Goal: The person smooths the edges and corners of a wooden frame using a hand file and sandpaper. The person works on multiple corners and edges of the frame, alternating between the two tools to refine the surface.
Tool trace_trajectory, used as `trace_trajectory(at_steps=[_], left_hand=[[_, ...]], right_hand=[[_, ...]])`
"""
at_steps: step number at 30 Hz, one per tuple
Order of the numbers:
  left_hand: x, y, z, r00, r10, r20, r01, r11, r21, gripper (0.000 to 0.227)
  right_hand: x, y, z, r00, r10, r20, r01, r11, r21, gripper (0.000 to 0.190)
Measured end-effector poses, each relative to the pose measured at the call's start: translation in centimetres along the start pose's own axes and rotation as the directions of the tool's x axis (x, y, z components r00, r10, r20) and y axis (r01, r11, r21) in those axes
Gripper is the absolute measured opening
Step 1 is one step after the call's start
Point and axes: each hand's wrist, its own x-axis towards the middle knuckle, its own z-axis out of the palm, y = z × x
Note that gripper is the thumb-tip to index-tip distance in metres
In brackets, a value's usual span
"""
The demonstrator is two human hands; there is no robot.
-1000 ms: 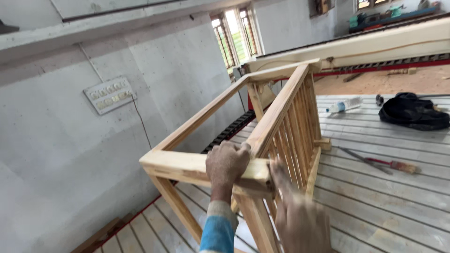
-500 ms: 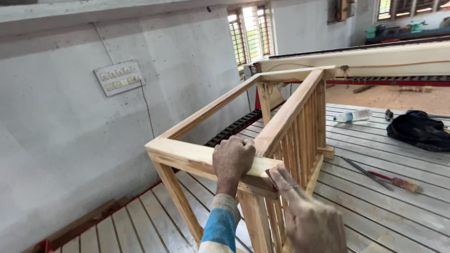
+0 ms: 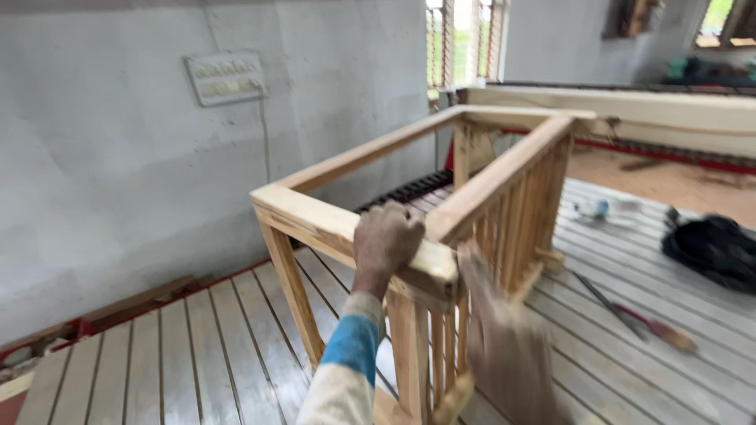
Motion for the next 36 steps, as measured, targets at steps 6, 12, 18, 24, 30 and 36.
trace_trajectory(at_steps=[6, 12, 18, 24, 30, 36], left_hand=[[-2.9, -0.1, -0.6, 0.997, -0.041, -0.064, 0.027, 0.977, -0.212, 0.042], [-8.7, -0.1, 1.6, 0.94, -0.072, -0.335, -0.164, 0.764, -0.625, 0.055], [-20.5, 8.5, 6.7, 0.664, -0.377, -0.645, -0.127, 0.793, -0.595, 0.072], [-20.5, 13.2, 10.0, 0.491, -0.656, -0.574, -0.255, 0.522, -0.814, 0.045], [-18.5, 10.5, 8.4, 0.333, -0.692, -0.641, 0.025, 0.686, -0.727, 0.033], [-15.1, 9.7, 7.8, 0.433, -0.415, -0.8, 0.177, 0.909, -0.377, 0.031]], right_hand=[[-4.2, 8.7, 3.0, 0.977, 0.204, 0.07, -0.206, 0.786, 0.583, 0.069], [1.2, 12.2, -1.0, 0.917, 0.129, 0.377, -0.394, 0.441, 0.807, 0.037], [2.8, 10.6, 0.5, 0.69, -0.403, 0.602, -0.548, 0.253, 0.797, 0.022], [4.7, 9.0, -2.4, 0.296, -0.666, 0.684, -0.634, 0.399, 0.663, 0.034], [16.8, 10.7, -0.8, 0.593, -0.739, 0.319, 0.398, 0.614, 0.681, 0.028], [25.6, 6.0, 6.1, 0.561, -0.696, 0.448, 0.358, 0.692, 0.627, 0.052]])
